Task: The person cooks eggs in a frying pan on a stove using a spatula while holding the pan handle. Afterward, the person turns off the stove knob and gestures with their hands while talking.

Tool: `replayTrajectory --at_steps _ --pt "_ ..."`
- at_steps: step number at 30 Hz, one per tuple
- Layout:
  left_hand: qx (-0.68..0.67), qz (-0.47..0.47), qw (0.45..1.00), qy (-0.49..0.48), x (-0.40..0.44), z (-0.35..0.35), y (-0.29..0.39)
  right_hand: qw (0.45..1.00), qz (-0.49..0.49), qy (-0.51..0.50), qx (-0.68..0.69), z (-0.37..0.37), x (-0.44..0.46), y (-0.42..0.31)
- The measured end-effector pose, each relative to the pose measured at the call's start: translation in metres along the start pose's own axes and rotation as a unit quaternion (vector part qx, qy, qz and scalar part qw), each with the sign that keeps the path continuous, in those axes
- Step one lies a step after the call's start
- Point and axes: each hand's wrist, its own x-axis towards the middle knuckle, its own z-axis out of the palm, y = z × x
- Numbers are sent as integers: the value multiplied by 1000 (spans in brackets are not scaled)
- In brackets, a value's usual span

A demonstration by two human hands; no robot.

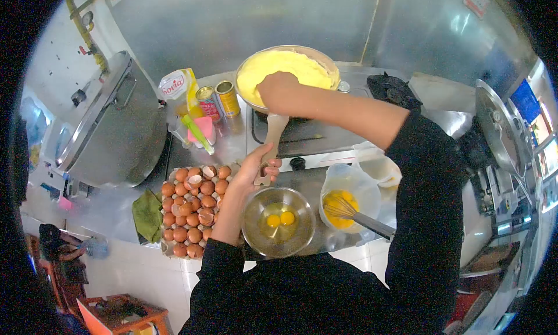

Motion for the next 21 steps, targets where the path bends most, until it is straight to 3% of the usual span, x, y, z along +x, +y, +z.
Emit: replayTrajectory --at_steps 1,3,4,7,8,10,12,15,21 --pt "-1 -4 1000 3 0 -1 0 1000 22 17 -5 9 14 6" --pt "-4 0 1000 6 1 -4 -1 997 59 -43 10 6 42 42" --pt "-8 0 1000 6 2 -3 -2 988 37 -126 -80 -3 62 71" --pt "-16 -15 1000 1 3 -4 -1 940 225 -192 170 -36 65 154" --pt "-14 -20 1000 8 2 -4 0 942 242 -189 138 -73 43 144" --pt "-16 -25 999 20 1 -1 1 955 161 -234 88 -126 4 139" --pt "-15 -25 999 19 1 0 1 955 142 -240 102 -152 -27 129" --pt "-8 -26 1000 12 1 0 2 942 136 -288 103 -149 -49 133" --pt "23 -16 1000 13 -1 1 2 898 -5 -338 282 -72 -42 131"
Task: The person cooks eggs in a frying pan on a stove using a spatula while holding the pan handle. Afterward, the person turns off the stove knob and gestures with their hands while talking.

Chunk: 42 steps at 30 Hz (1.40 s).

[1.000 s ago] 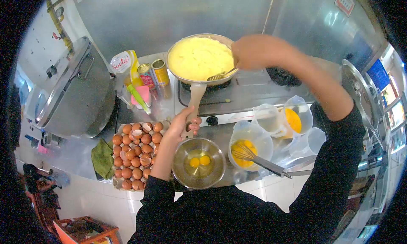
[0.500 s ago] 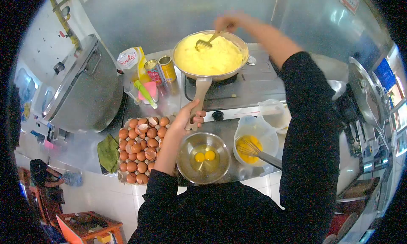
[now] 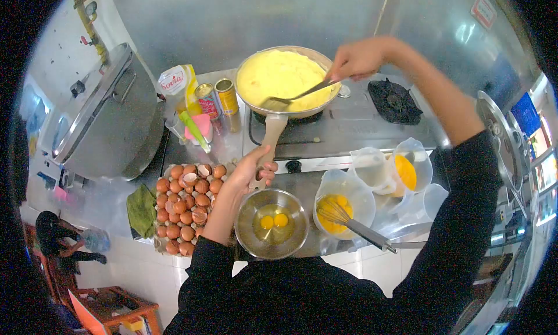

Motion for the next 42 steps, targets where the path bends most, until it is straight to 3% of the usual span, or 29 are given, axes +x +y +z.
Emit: replayTrajectory --at_steps 5,8,10,13,15,17,19,21,24,27,30,33,42 --pt "35 4 999 -14 -1 0 4 987 -49 149 42 33 56 -8" --pt "29 -2 1000 -6 -1 -1 2 968 -39 205 -141 38 75 -53" --pt "21 -7 1000 10 -1 0 1 921 -63 312 -224 45 121 -46" --pt "15 14 1000 -12 1 -3 -2 938 59 276 -200 37 130 -72" --pt "-10 14 1000 -13 2 -4 -3 949 55 245 -193 12 131 -48" --pt "-26 9 1000 -14 2 -4 -9 934 110 128 -315 -17 120 -18" --pt "-27 9 999 -15 4 -2 -8 970 112 166 -138 -33 95 4" --pt "-27 9 999 -19 4 1 -8 974 128 180 -46 -35 52 -6" --pt "-32 7 999 -18 5 5 -12 976 93 172 -98 -18 -4 -42" --pt "-36 0 999 -26 7 5 -12 984 60 155 -64 5 -16 -51" --pt "-25 1 999 -35 6 4 -11 981 -37 163 -98 28 -11 -69" --pt "-9 7 999 -44 5 2 -10 953 -104 248 -142 50 31 -57" --pt "-1 21 999 -39 5 3 -12 928 41 351 -116 31 131 -34"
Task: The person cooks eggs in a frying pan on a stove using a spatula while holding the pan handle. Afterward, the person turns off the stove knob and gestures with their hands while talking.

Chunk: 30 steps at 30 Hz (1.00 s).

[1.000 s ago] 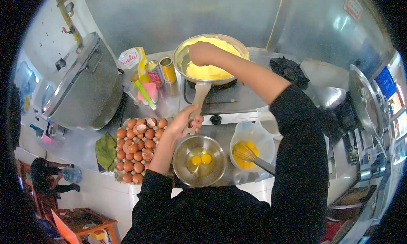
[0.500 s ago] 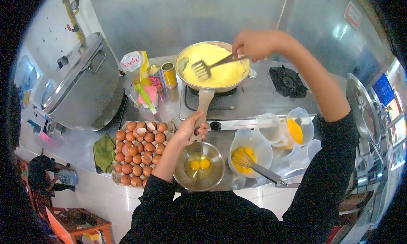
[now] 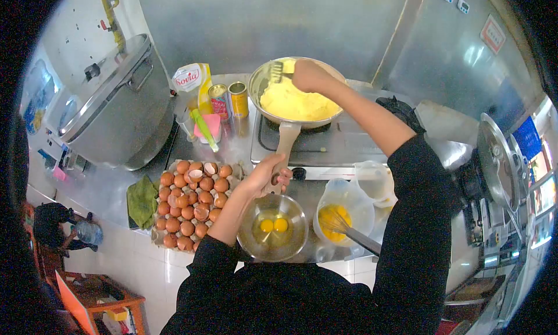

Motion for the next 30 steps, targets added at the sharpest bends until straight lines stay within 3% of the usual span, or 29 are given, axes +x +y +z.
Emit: replayTrajectory --at_steps 3,6,9,12,15,16,19,24,27,30 --pt "-7 1 1000 21 -5 6 -3 998 -9 1 55 11 -3 37" --pt "-14 1 999 33 -6 9 -1 990 47 -98 92 -18 -13 59" --pt "-15 -1 999 33 -5 10 -1 982 87 -60 157 -67 -66 36" --pt "-20 -5 1000 24 -3 6 -1 983 35 -92 156 -91 -98 13" --pt "-24 -12 999 17 -3 2 1 986 -107 -66 111 -77 -108 11" --pt "-21 -14 1000 16 -3 1 1 989 -87 -85 81 -78 -111 -10" --pt "-18 -21 1000 12 -2 -2 2 987 -154 -34 38 -42 -90 -14" --pt "-2 -25 1000 18 -5 -3 4 998 -35 42 33 9 -24 -21" --pt "-4 -35 999 2 -1 -10 7 999 -21 7 29 2 -32 -19" --pt "-7 -38 999 -7 -3 -7 9 993 -96 0 69 -21 -67 -18"
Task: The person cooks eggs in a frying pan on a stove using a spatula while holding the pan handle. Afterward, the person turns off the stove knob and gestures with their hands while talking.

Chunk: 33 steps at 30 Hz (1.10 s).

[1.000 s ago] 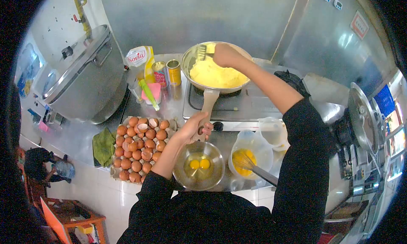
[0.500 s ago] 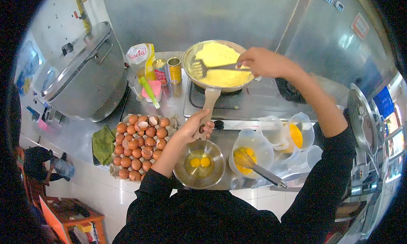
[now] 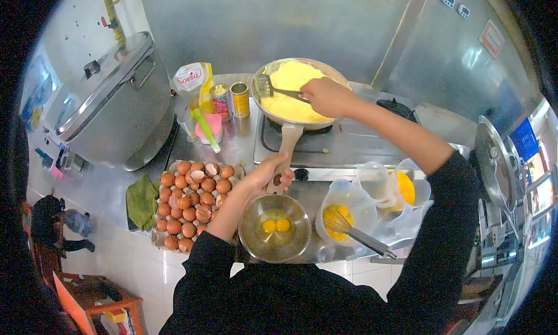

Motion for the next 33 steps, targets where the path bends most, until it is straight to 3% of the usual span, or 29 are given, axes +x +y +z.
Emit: replayTrajectory --at_steps 3,8,11,17,20,22,25,28,33 --pt "7 10 1000 3 -3 3 1 994 57 -67 62 -31 -28 -23" --pt "18 6 1000 10 -2 2 -1 994 40 79 68 28 19 12" --pt "16 -1 1000 5 1 -1 -1 995 61 82 24 37 30 19" --pt "25 0 1000 -6 0 -2 1 997 38 -64 -7 -17 -30 -45" --pt "28 -9 1000 3 1 -2 -1 1000 4 -5 -6 6 -5 -27" --pt "18 -5 1000 -2 1 0 -3 997 73 10 -4 21 27 -20" --pt "13 -11 1000 -4 -1 1 -2 995 103 -5 -3 20 36 -17" --pt "16 -12 1000 6 -2 6 0 999 12 -44 -8 3 -3 -31" --pt "18 -7 1000 9 -5 9 -1 995 28 -94 6 -13 -38 -56"
